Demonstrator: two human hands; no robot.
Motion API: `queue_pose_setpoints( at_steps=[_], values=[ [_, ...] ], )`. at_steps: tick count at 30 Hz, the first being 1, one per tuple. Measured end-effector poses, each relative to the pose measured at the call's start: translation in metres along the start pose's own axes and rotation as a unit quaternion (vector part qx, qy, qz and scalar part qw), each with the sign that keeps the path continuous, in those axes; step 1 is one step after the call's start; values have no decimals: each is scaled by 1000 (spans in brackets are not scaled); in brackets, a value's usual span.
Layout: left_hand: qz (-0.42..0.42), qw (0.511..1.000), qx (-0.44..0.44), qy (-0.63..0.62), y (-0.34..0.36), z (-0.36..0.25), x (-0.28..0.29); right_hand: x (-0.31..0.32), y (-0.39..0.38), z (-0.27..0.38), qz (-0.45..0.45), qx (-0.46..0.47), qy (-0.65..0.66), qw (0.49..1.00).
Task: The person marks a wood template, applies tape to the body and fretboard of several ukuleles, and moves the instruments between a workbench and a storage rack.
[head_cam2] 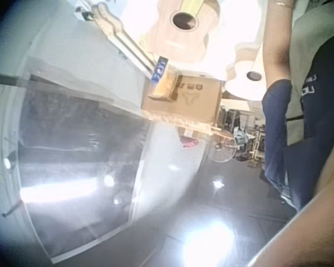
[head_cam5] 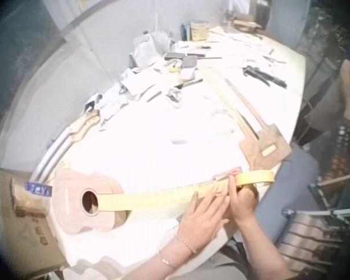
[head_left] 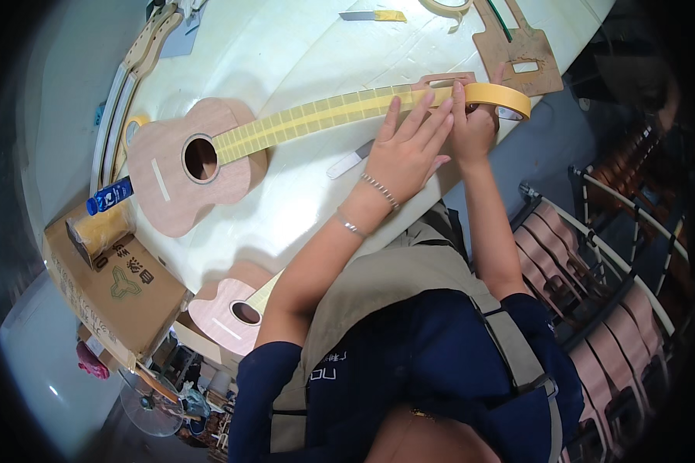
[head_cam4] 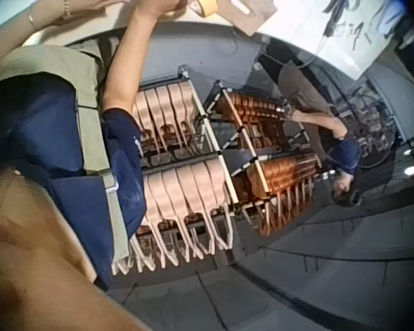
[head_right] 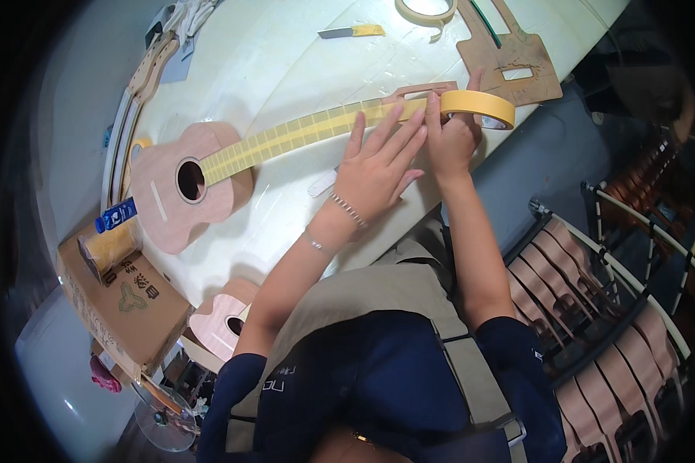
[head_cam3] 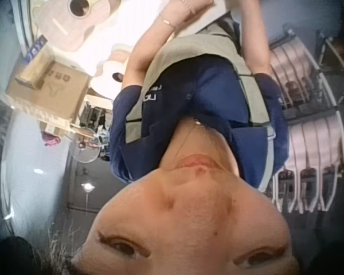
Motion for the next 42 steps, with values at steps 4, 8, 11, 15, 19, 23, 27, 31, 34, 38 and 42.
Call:
queue_pose_setpoints(
  at_steps=[4, 8, 11, 15, 19, 23, 27, 31, 34, 38, 42],
  values=[
    [55, 969, 239, -34, -56, 43, -10, 1, -2, 2, 6, -39, 33, 999],
    [146, 952, 269, -25, -65, 61, -5, 1, -1, -6, 28, -18, 8, 999],
    [32, 929, 311, -198, -37, 60, 7, 0, 0, -5, 30, 1, 14, 999],
    [-17, 805, 399, -439, -5, 45, -5, 0, 2, -3, 35, 34, 0, 999],
    [1, 810, 397, -431, 3, 47, -17, 4, 5, 4, 56, 10, 13, 998],
    [9, 805, 412, -428, 6, 46, -17, 3, 6, 3, 52, 27, 3, 998],
    [8, 803, 438, -404, 9, 43, -17, 1, 6, 9, 69, 15, 43, 997],
    [-3, 788, 469, -399, 4, 43, -26, -10, -57, 96, 492, 69, 154, 854],
    [-22, 930, 323, -174, -21, 48, -28, -28, 0, 129, 345, 265, 268, 860],
    [-21, 995, 78, 59, -52, 67, 9, -136, 115, 72, 400, 265, -28, 877],
    [-45, 987, 62, 142, -81, 92, 43, -152, 109, 54, 249, 420, -21, 872]
  ],
)
Point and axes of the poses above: each hand's wrist, its own y-axis towards the middle knuckle, its own x-axis out of the back of the hand, z = x × y, the point moved 4 cm from there along y, towards the middle knuckle, and after that the axes turned 15 degrees about y, right-handed, at the moved point
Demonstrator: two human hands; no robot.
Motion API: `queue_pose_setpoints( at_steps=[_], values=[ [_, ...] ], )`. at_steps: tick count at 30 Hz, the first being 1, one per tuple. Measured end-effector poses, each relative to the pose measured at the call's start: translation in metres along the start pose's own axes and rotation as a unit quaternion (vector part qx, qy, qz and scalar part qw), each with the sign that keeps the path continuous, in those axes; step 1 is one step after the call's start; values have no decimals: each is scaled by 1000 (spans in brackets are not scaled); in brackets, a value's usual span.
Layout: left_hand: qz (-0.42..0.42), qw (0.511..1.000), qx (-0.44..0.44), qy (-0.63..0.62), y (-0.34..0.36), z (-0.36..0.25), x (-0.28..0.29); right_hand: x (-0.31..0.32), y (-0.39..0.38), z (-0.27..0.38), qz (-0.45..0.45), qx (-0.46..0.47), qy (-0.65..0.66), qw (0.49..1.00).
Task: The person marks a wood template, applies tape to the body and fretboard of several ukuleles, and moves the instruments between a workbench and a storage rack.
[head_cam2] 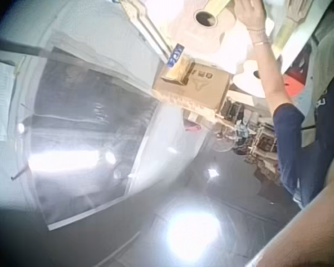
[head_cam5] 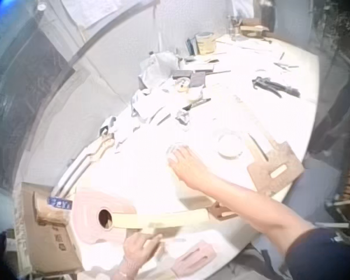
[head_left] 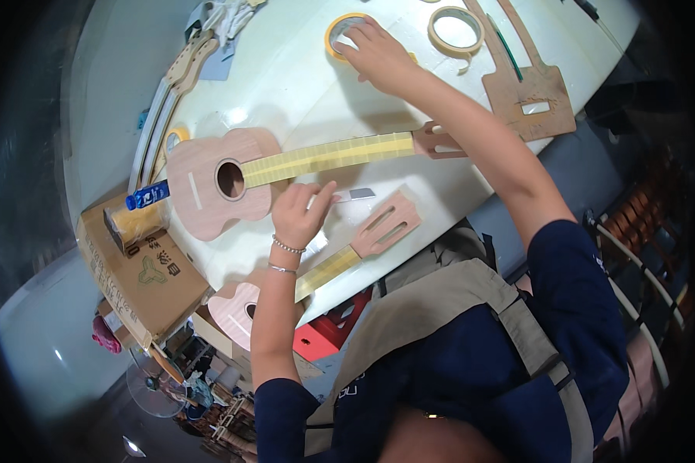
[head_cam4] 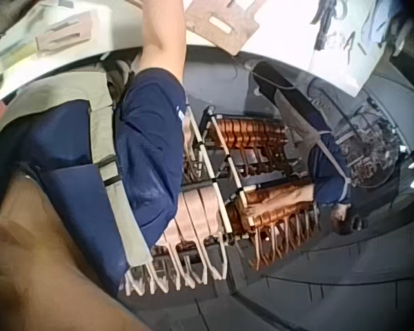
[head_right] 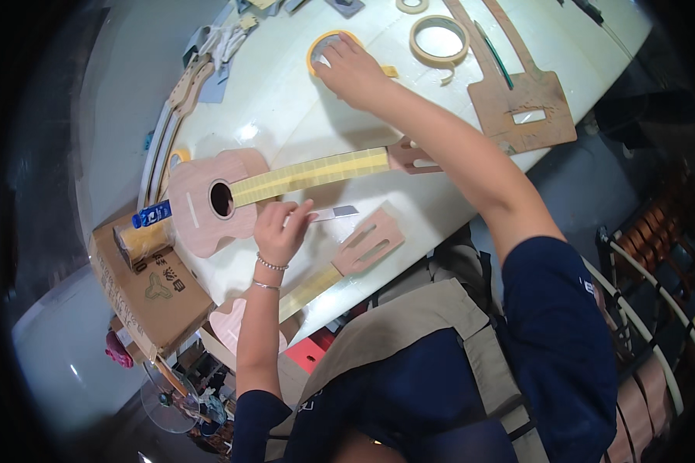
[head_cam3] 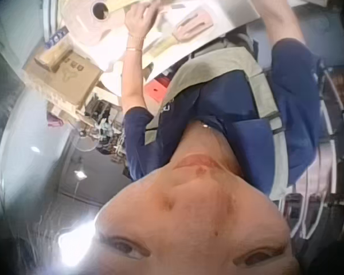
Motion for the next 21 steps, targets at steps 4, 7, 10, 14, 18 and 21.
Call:
queue_pose_setpoints(
  at_steps=[4, 7, 10, 14, 18, 21],
  values=[
    [21, 998, 58, -30, 44, 39, 21, 56, -72, 145, 75, -143, 309, 937],
    [326, 907, 146, -223, 27, 78, -22, 16, -166, 266, 444, -392, 612, 523],
    [564, 792, 58, -229, 69, 74, -51, -37, -190, 315, 199, -657, 725, 62],
    [511, 819, 47, -259, 62, 92, -13, -85, -165, 322, -31, -529, 806, 264],
    [321, 903, 56, -279, 61, 156, 86, 14, -126, 296, -157, -448, 688, 549],
    [101, 950, 38, -292, 52, 173, 188, 114, -74, 292, -365, -218, 695, 579]
  ],
)
Point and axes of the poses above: each hand's wrist, its own y-axis towards the middle knuckle, its own x-axis out of the back of the hand, z = x × y, the point moved 4 cm from there along y, towards the middle knuckle, and after that the axes turned 15 degrees about y, right-handed, at the moved point
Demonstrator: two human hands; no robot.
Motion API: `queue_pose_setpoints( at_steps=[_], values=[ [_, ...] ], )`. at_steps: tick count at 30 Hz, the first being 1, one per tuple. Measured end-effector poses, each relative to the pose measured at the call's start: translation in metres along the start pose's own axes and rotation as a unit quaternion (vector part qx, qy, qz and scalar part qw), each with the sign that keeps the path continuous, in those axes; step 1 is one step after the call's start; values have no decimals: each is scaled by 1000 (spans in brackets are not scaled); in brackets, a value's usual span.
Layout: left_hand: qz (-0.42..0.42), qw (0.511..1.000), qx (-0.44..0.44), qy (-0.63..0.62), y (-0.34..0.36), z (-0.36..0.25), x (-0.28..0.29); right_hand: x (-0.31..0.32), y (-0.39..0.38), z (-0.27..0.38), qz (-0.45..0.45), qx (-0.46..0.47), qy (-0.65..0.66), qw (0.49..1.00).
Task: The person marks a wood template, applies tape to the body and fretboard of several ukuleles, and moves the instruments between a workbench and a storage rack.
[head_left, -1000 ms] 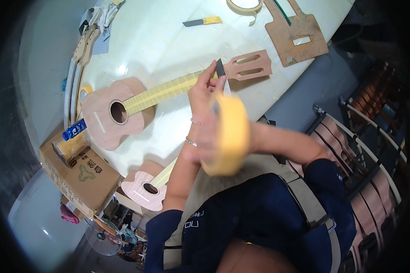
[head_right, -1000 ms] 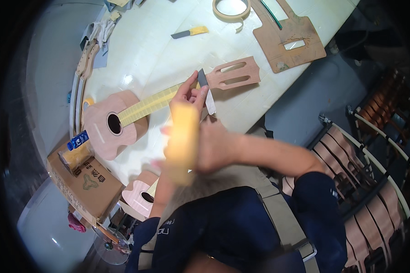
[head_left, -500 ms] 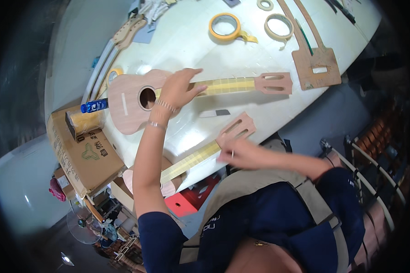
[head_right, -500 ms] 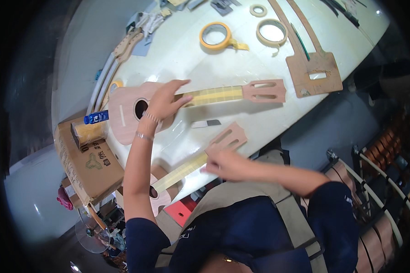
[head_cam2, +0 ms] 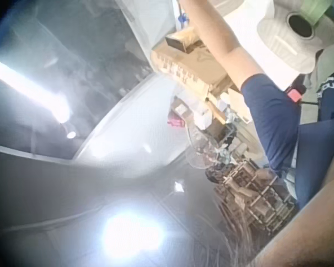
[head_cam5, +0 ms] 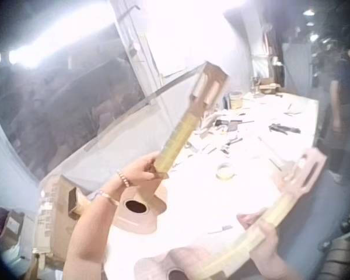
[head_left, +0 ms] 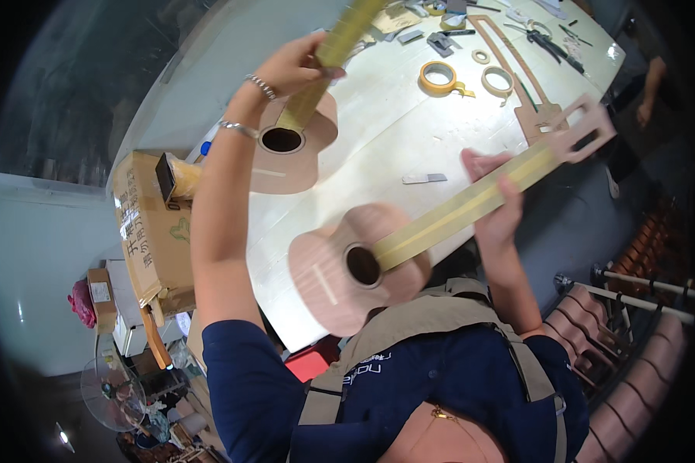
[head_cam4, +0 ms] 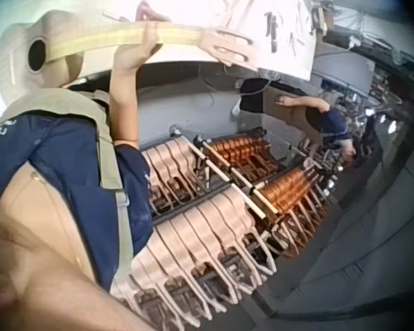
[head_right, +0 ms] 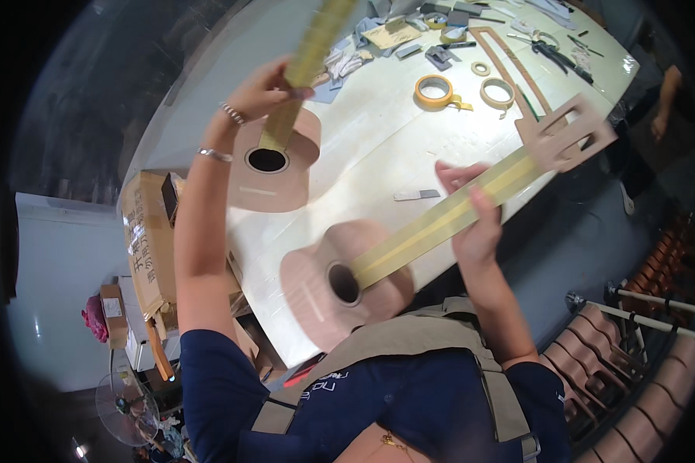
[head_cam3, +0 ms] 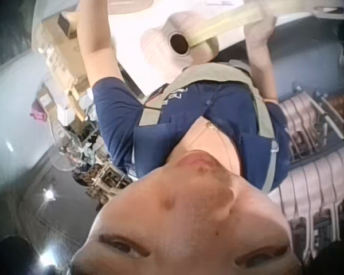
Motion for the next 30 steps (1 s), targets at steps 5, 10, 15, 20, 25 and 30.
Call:
queue_pose_setpoints(
  at_steps=[5, 10, 15, 20, 25, 30],
  values=[
    [-271, 915, -3, 298, -60, -54, 54, -113, 38, 82, 67, 115, 25, 991],
    [-384, 886, 80, 248, -104, -89, 22, -174, 67, 50, 165, 172, -98, 966],
    [-381, 871, 167, 262, -104, -115, -3, -200, 90, 11, 197, 172, -166, 951],
    [-335, 919, 11, 207, -96, -127, -31, -203, 84, -40, 257, 41, -91, 961],
    [-298, 895, 182, -279, -137, -55, -30, -171, 58, -75, 220, 123, -267, 930],
    [-351, 923, -108, -112, -149, -82, -33, -132, -17, 48, 124, 212, -244, 938]
  ],
)
Point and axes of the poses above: each hand's wrist, its own y-axis towards the middle knuckle, its own x-axis out of the back of the hand, z = x × y, the point moved 4 cm from there along y, towards the middle knuckle, and after that the axes turned 15 degrees about y, right-handed, at the moved point
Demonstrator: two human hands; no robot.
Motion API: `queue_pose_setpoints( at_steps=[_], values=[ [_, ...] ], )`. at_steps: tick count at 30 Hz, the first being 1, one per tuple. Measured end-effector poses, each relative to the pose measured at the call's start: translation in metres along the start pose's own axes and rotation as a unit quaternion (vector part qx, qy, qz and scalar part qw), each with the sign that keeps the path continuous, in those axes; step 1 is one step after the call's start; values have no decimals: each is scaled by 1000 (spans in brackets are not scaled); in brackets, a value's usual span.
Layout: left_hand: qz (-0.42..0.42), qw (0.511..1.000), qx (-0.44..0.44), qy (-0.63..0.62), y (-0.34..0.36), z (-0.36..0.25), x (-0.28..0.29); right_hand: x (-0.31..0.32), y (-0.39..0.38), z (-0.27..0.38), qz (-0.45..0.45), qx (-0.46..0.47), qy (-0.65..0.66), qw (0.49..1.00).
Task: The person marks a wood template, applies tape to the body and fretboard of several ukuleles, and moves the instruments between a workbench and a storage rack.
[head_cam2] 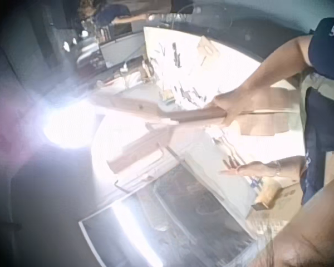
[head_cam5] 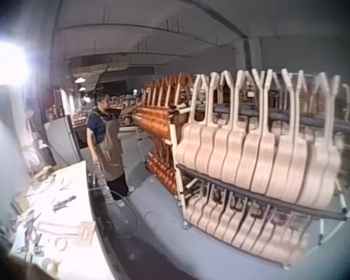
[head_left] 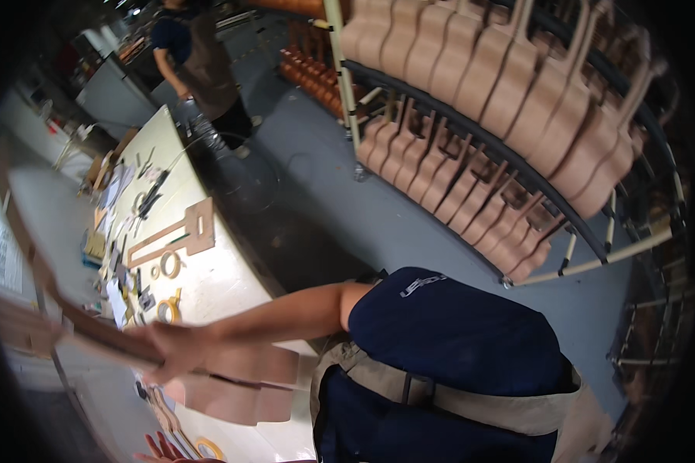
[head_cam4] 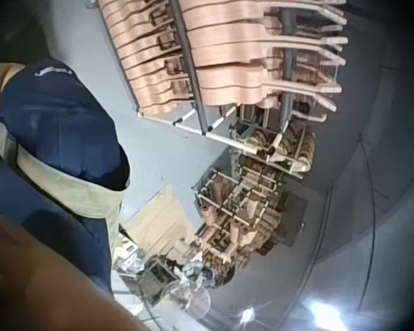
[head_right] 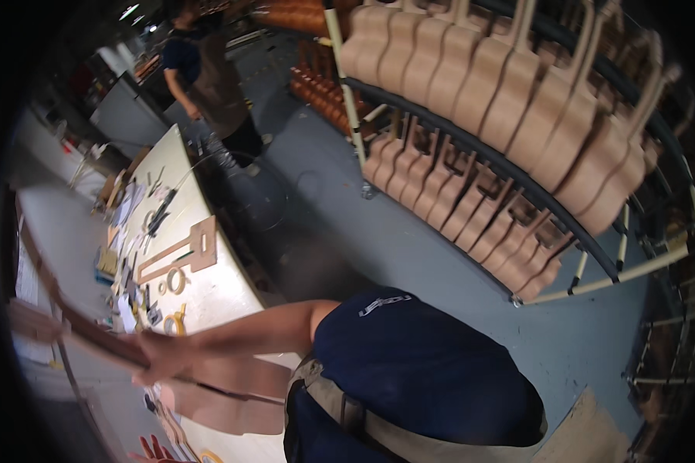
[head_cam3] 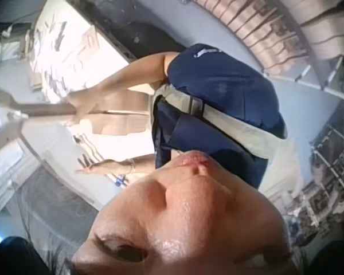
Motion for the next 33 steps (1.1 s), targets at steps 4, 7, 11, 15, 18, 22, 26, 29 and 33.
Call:
queue_pose_setpoints(
  at_steps=[4, 7, 11, 15, 18, 22, 26, 29, 33],
  values=[
    [110, 985, 60, -118, 30, 109, -58, 93, -63, 129, -200, 65, -17, 977],
    [80, 992, -92, 13, -15, -86, -75, 119, -157, 258, -324, 109, -35, 939],
    [114, 974, -194, 22, -22, -136, -109, 93, -291, 393, -493, 227, -294, 787],
    [270, 945, -182, -29, -51, -185, -156, 13, -426, 473, -659, 256, -408, 577],
    [311, 931, -163, -103, -89, -195, -218, -67, -492, 538, -675, 231, -540, 446],
    [372, 883, -222, -180, -143, -281, -240, -115, -567, 589, -674, 296, -538, 411],
    [461, 825, -260, -198, -207, -365, -259, -141, -604, 635, -669, 309, -549, 394],
    [479, 799, -280, -230, -237, -420, -259, -140, -623, 678, -663, 315, -541, 410],
    [463, 784, -321, -259, -258, -468, -253, -129, -624, 739, -636, 245, -623, 383]
  ],
)
Point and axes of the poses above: each hand's wrist, its own y-axis towards the middle knuckle, its own x-axis out of the back of the hand, z = x × y, the point moved 4 cm from there along y, towards the middle knuckle, and after that the axes turned 15 degrees about y, right-handed, at the moved point
